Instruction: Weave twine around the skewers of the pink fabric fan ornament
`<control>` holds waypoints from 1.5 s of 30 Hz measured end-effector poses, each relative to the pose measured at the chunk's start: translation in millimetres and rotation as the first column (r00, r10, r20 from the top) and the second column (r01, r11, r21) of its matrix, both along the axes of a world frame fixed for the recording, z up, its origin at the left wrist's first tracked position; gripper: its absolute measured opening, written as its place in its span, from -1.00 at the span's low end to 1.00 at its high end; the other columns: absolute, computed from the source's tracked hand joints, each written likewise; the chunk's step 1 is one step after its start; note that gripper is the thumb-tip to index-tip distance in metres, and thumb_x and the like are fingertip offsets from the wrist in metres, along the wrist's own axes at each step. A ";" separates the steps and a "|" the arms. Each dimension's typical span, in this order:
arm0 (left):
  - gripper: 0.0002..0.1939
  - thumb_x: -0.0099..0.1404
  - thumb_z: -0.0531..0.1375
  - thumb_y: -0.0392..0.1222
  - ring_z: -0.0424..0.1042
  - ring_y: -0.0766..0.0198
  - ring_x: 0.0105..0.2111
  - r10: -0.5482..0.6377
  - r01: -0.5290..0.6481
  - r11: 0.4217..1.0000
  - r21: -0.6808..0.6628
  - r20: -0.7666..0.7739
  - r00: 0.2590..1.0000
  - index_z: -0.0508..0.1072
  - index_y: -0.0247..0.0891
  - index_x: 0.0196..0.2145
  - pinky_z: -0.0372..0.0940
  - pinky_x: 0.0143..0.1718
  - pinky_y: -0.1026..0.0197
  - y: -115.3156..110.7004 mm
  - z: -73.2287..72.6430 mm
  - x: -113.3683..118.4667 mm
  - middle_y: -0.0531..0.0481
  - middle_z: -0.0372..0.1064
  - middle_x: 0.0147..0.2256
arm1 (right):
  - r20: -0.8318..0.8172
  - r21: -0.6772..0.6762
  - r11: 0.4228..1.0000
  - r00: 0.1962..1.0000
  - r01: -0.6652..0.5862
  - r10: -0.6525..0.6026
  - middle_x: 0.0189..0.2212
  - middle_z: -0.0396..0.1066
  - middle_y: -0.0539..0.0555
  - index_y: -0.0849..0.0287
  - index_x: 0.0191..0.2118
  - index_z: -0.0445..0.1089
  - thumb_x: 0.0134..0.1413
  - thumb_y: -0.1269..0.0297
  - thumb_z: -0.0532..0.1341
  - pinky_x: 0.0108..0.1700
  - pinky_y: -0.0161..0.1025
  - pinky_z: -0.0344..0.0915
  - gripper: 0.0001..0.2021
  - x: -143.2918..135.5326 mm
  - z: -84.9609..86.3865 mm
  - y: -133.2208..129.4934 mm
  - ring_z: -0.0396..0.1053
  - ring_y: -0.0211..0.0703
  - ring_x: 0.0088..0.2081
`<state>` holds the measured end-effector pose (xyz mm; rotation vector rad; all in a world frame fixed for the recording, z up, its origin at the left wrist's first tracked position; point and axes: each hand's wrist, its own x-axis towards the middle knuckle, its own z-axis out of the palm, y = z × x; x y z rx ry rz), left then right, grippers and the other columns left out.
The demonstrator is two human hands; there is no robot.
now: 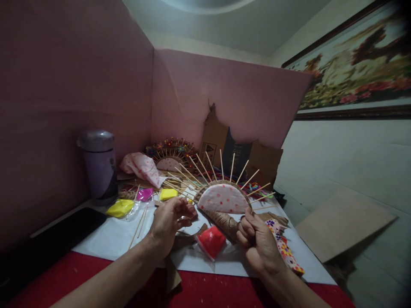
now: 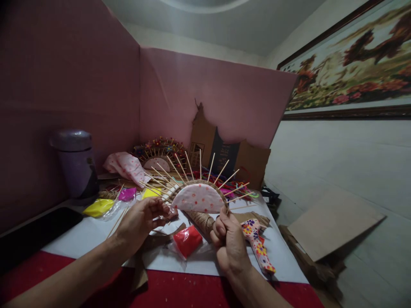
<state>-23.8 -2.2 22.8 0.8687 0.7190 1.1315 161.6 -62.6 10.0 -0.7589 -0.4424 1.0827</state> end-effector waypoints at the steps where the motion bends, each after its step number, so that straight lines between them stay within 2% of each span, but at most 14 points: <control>1: -0.87 0.04 0.09 -0.19 0.41 0.18 -0.46 -0.005 0.005 1.000 -0.006 -0.016 1.000 0.35 -0.32 -0.53 0.28 -0.37 0.15 0.7 -0.6 0.4 -0.08 0.40 -0.52 | -0.006 0.003 1.000 1.000 -0.004 0.004 -0.80 -0.07 -0.25 0.15 -0.51 0.09 -0.26 0.19 0.40 -0.67 -0.42 -0.38 -0.58 0.2 0.0 0.1 -0.32 -0.48 -0.69; 6: -0.90 0.06 0.07 -0.22 0.37 0.26 -0.52 0.013 -0.014 0.999 -0.034 -0.022 1.000 0.31 -0.30 -0.53 0.17 -0.56 0.29 1.5 1.5 2.7 -0.04 0.34 -0.56 | -0.020 0.010 1.000 1.000 -0.007 0.007 -0.79 -0.06 -0.25 0.16 -0.53 0.08 -0.29 0.26 0.42 -0.68 -0.42 -0.37 -0.58 1.7 -1.6 1.5 -0.33 -0.48 -0.69; 11: -0.94 0.04 0.11 -0.25 0.33 0.31 -0.58 0.035 -0.035 0.999 -0.031 -0.002 0.999 0.31 -0.30 -0.51 0.12 -0.64 0.33 0.8 1.8 2.9 0.02 0.27 -0.62 | -0.020 0.001 1.000 1.000 -0.004 0.004 -0.80 -0.06 -0.25 0.15 -0.51 0.10 -0.29 0.27 0.41 -0.68 -0.43 -0.36 -0.60 1.7 -2.6 1.4 -0.32 -0.48 -0.69; 17: -0.92 0.02 0.19 -0.27 0.27 0.36 -0.61 -0.090 0.095 0.991 0.096 -0.051 0.995 0.39 -0.37 -0.52 0.14 -0.67 0.36 4.0 -3.8 3.4 0.01 0.28 -0.64 | -0.027 0.012 1.000 1.000 -0.007 0.008 -0.80 -0.07 -0.26 0.15 -0.51 0.10 -0.27 0.26 0.41 -0.69 -0.43 -0.36 -0.60 2.3 -1.6 1.5 -0.34 -0.48 -0.69; 23: -0.83 -0.01 0.28 -0.24 0.29 0.39 -0.62 -0.126 0.131 0.988 0.079 -0.071 0.990 0.44 -0.40 -0.45 0.19 -0.63 0.35 4.4 -3.3 0.9 -0.02 0.35 -0.59 | -0.018 0.019 1.000 1.000 0.008 -0.008 -0.79 -0.06 -0.26 0.16 -0.52 0.10 -0.28 0.27 0.41 -0.69 -0.44 -0.35 -0.60 3.3 0.2 1.3 -0.34 -0.48 -0.69; 26: -0.84 -0.02 0.28 -0.24 0.29 0.39 -0.62 -0.081 0.087 0.995 0.054 -0.113 0.990 0.42 -0.39 -0.50 0.20 -0.61 0.35 3.5 -1.2 0.0 -0.02 0.35 -0.59 | -0.020 0.026 1.000 1.000 0.010 -0.010 -0.79 -0.07 -0.26 0.16 -0.52 0.10 -0.25 0.25 0.40 -0.70 -0.44 -0.34 -0.61 3.5 0.7 2.1 -0.33 -0.48 -0.69; 30: -0.90 -0.06 0.26 -0.30 0.30 0.39 -0.60 0.030 -0.027 0.999 0.021 -0.184 0.982 0.40 -0.34 -0.53 0.18 -0.61 0.36 3.6 -0.4 -0.5 0.02 0.33 -0.61 | -0.022 0.031 0.999 1.000 0.021 -0.020 -0.79 -0.09 -0.26 0.15 -0.50 0.11 -0.23 0.24 0.39 -0.70 -0.44 -0.35 -0.63 5.5 0.4 2.4 -0.34 -0.47 -0.69; 33: -0.95 -0.04 0.17 -0.33 0.27 0.39 -0.60 0.045 -0.041 0.999 0.027 -0.171 0.984 0.34 -0.32 -0.60 0.13 -0.65 0.37 3.4 -0.7 -0.6 0.04 0.27 -0.62 | -0.015 0.039 0.999 1.000 0.019 -0.018 -0.79 -0.09 -0.26 0.15 -0.51 0.09 -0.20 0.22 0.38 -0.70 -0.44 -0.34 -0.62 6.5 0.0 2.1 -0.33 -0.46 -0.69; 38: -0.83 -0.01 0.08 -0.29 0.06 0.45 -0.73 0.053 -0.058 0.997 -0.045 -0.116 0.992 0.17 -0.23 -0.68 0.08 -0.70 0.33 0.8 2.4 1.3 0.15 0.05 -0.72 | 0.000 0.034 0.999 1.000 0.023 -0.023 -0.78 -0.10 -0.25 0.14 -0.52 0.07 -0.19 0.17 0.37 -0.70 -0.44 -0.33 -0.60 5.1 0.9 1.0 -0.30 -0.46 -0.71; 41: -0.76 0.02 0.07 -0.29 -0.08 0.49 -0.76 0.000 -0.003 1.000 -0.030 -0.103 0.995 0.09 -0.20 -0.71 -0.02 -0.75 0.37 0.0 4.7 3.0 0.21 -0.11 -0.77 | 0.021 0.030 0.999 0.999 0.030 -0.031 -0.78 -0.10 -0.25 0.14 -0.53 0.06 -0.18 0.17 0.36 -0.70 -0.44 -0.32 -0.59 4.7 1.3 1.0 -0.28 -0.47 -0.72; 43: -0.73 0.06 0.06 -0.27 -0.12 0.51 -0.77 -0.037 0.035 0.999 -0.019 -0.123 0.992 0.08 -0.21 -0.72 -0.05 -0.76 0.39 0.3 4.0 3.8 0.22 -0.13 -0.78 | 0.027 0.033 0.999 0.999 0.030 -0.031 -0.78 -0.11 -0.25 0.14 -0.54 0.05 -0.18 0.18 0.36 -0.70 -0.44 -0.32 -0.59 5.0 1.0 1.4 -0.28 -0.47 -0.72; 45: -0.73 0.07 0.10 -0.24 -0.08 0.52 -0.77 -0.046 0.046 0.999 0.002 -0.148 0.988 0.14 -0.24 -0.71 -0.01 -0.75 0.41 1.5 1.1 4.2 0.21 -0.06 -0.78 | 0.020 0.036 0.999 0.999 0.025 -0.026 -0.78 -0.10 -0.26 0.15 -0.54 0.05 -0.19 0.21 0.37 -0.70 -0.44 -0.33 -0.59 5.5 0.5 1.8 -0.28 -0.48 -0.72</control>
